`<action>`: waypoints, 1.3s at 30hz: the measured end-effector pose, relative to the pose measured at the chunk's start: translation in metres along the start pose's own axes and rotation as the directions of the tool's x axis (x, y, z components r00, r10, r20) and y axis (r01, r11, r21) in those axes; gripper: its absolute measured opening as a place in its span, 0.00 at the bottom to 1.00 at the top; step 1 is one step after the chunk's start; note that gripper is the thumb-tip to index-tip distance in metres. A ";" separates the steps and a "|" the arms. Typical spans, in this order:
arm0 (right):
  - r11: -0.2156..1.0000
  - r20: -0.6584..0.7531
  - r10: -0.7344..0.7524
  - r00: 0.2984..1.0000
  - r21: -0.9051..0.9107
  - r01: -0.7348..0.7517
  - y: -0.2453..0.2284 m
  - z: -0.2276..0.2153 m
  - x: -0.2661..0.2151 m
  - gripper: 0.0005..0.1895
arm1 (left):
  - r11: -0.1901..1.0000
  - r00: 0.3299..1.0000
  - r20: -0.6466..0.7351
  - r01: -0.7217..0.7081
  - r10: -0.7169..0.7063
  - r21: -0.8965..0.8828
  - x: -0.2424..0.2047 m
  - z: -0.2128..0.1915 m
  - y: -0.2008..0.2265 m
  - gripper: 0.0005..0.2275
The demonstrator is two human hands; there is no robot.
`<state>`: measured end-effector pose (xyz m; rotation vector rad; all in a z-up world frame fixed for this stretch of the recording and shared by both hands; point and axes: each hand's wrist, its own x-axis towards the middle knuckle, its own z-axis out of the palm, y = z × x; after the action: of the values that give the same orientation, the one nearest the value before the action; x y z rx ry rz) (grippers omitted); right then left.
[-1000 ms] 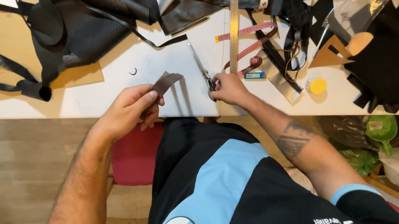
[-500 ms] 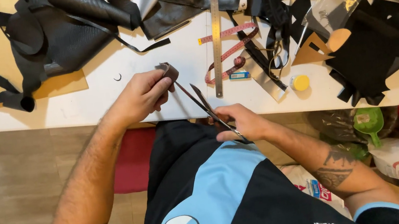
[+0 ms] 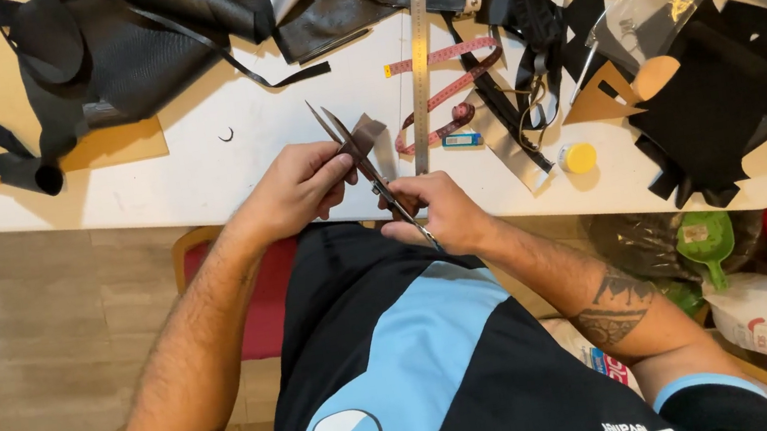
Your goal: Cutting, measuring, and applying glue to leather strips for assembly in a workshop.
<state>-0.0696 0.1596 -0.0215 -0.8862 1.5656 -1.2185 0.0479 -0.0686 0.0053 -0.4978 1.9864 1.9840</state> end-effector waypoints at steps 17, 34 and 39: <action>0.986 -0.094 -0.040 0.995 -0.163 0.024 0.009 0.018 -0.014 0.12 | 0.995 0.999 0.035 -0.016 0.020 -0.096 -0.005 0.003 -0.005 0.13; 0.963 -0.148 -0.012 0.989 -0.267 -0.028 0.014 0.023 -0.023 0.17 | 0.995 0.987 0.125 0.096 -0.100 0.040 0.001 0.010 -0.003 0.13; 0.945 -0.149 -0.040 0.988 -0.326 -0.011 0.017 0.027 -0.025 0.13 | 0.990 0.986 0.088 0.139 -0.141 0.030 0.001 0.007 -0.013 0.14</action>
<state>-0.0358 0.1790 -0.0343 -1.0338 1.9260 -1.0741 0.0526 -0.0618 -0.0068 -0.5172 1.8652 1.8630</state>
